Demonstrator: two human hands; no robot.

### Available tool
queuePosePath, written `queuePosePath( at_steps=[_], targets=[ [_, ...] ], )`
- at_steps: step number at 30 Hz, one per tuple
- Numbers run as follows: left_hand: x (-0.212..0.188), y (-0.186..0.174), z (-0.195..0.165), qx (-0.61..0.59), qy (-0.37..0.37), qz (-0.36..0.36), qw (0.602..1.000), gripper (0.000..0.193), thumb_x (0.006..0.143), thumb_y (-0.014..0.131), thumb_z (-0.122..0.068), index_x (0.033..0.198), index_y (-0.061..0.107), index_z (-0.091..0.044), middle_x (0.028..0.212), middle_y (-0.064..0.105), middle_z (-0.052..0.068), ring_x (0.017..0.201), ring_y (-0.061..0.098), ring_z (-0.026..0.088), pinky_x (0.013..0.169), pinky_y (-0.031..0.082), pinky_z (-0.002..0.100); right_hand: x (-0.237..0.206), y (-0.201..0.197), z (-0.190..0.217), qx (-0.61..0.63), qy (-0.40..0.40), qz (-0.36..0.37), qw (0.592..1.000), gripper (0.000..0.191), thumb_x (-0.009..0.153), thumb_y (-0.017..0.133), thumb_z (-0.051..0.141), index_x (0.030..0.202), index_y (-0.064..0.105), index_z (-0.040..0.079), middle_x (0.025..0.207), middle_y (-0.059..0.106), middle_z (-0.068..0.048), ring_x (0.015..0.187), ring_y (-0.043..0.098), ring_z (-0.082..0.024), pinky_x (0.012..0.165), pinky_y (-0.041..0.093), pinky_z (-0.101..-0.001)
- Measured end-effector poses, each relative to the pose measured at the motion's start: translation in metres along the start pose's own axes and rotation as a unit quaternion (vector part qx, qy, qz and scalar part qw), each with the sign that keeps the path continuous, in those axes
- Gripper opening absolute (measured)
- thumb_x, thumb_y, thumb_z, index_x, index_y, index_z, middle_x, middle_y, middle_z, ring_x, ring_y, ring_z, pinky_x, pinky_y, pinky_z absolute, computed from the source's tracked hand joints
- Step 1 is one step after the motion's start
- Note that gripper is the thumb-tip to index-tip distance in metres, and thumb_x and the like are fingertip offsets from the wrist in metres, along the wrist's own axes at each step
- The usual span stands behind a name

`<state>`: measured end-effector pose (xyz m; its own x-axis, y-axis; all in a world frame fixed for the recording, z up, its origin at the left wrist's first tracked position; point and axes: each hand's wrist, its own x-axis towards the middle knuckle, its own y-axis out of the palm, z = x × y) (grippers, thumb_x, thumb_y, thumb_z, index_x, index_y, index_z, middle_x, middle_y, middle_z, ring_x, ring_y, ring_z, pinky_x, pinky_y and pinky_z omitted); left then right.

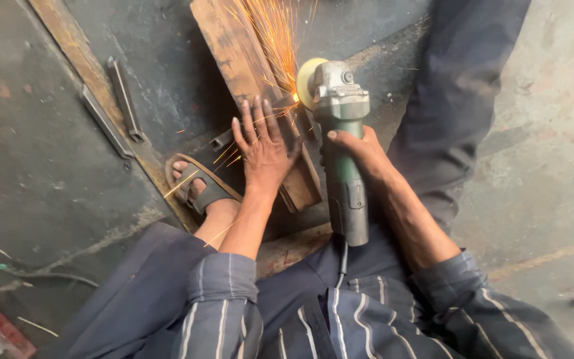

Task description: The person sits on the workshop floor and uses an angle grinder to grind the ends of small square metal tube pieces, holding each piece against a wooden block while sparks fly. They grind one piece at a time, setting finished pieces aside and picking up the next from a pile on the floor.

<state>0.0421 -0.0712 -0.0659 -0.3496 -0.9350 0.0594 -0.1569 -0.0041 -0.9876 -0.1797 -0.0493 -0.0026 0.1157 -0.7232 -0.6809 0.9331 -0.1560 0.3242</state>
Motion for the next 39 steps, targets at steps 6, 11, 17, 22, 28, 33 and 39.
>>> queuePosePath(
  at_steps=[6, 11, 17, 22, 28, 33, 39],
  targets=[
    [0.001, -0.005, 0.002, -0.013, -0.001, 0.012, 1.000, 0.104, 0.098, 0.063, -0.060, 0.160, 0.018, 0.010, 0.167, 0.020, 0.025, 0.157, 0.014, 0.043, 0.125, 0.012, 0.064, 0.000, -0.004, -0.003, -0.002, 0.007, -0.018, 1.000, 0.042, 0.084, 0.072, 0.033, 0.104, 0.064, -0.003, 0.084, 0.070, -0.013, 0.073, 0.073, -0.023, 0.064, 0.061, -0.0359],
    [0.000, -0.008, 0.013, -0.043, -0.031, -0.012, 0.999, 0.087, 0.097, 0.070, -0.048, 0.158, 0.033, 0.003, 0.164, 0.032, 0.018, 0.154, 0.025, 0.036, 0.125, 0.018, 0.059, -0.003, -0.014, -0.003, 0.035, 0.000, -0.031, 0.999, 0.044, 0.083, 0.073, 0.034, 0.107, 0.063, -0.002, 0.085, 0.070, -0.013, 0.071, 0.072, -0.024, 0.063, 0.061, -0.0370],
    [0.000, -0.026, 0.035, -0.027, -0.069, -0.092, 0.993, 0.046, 0.090, 0.081, -0.018, 0.131, 0.062, -0.009, 0.124, 0.059, 0.008, 0.122, 0.053, 0.027, 0.112, 0.031, 0.054, -0.013, -0.031, -0.006, 0.083, -0.007, -0.060, 0.995, 0.046, 0.085, 0.072, 0.036, 0.111, 0.063, -0.002, 0.087, 0.070, -0.015, 0.070, 0.070, -0.023, 0.062, 0.060, -0.0370],
    [0.069, -0.036, 0.032, -0.013, -0.074, -0.148, 0.986, 0.033, 0.087, 0.078, -0.016, 0.118, 0.070, -0.007, 0.106, 0.063, 0.005, 0.104, 0.062, 0.024, 0.096, 0.039, 0.048, -0.014, -0.044, -0.008, 0.104, -0.012, -0.074, 0.992, 0.048, 0.088, 0.071, 0.038, 0.113, 0.063, -0.002, 0.088, 0.069, -0.014, 0.071, 0.069, -0.024, 0.064, 0.060, -0.0376],
    [0.180, -0.030, 0.012, -0.165, -0.241, -0.252, 0.923, 0.035, 0.100, 0.065, -0.035, 0.121, 0.071, -0.008, 0.121, 0.070, 0.007, 0.111, 0.067, 0.028, 0.098, 0.043, 0.048, -0.007, -0.058, -0.013, 0.131, 0.010, -0.059, 0.990, 0.049, 0.090, 0.068, 0.041, 0.117, 0.062, 0.000, 0.093, 0.070, -0.015, 0.076, 0.071, -0.027, 0.069, 0.061, -0.0402],
    [0.167, -0.027, 0.107, -0.091, -0.333, -0.267, 0.899, 0.036, 0.096, 0.062, -0.033, 0.125, 0.069, -0.014, 0.116, 0.074, 0.005, 0.113, 0.069, 0.029, 0.101, 0.050, 0.047, -0.005, -0.069, -0.022, 0.137, 0.009, -0.055, 0.989, 0.050, 0.092, 0.067, 0.041, 0.119, 0.060, -0.002, 0.096, 0.069, -0.016, 0.079, 0.071, -0.028, 0.070, 0.060, -0.0407],
    [0.055, -0.025, 0.236, 0.020, -0.534, -0.058, 0.843, 0.046, 0.090, 0.077, -0.041, 0.118, 0.067, -0.005, 0.123, 0.063, 0.019, 0.112, 0.063, 0.042, 0.093, 0.049, 0.058, -0.012, -0.066, -0.021, 0.174, 0.069, -0.098, 0.977, 0.054, 0.089, 0.067, 0.042, 0.122, 0.060, 0.000, 0.096, 0.069, -0.017, 0.079, 0.069, -0.028, 0.070, 0.059, -0.0409]
  ],
)
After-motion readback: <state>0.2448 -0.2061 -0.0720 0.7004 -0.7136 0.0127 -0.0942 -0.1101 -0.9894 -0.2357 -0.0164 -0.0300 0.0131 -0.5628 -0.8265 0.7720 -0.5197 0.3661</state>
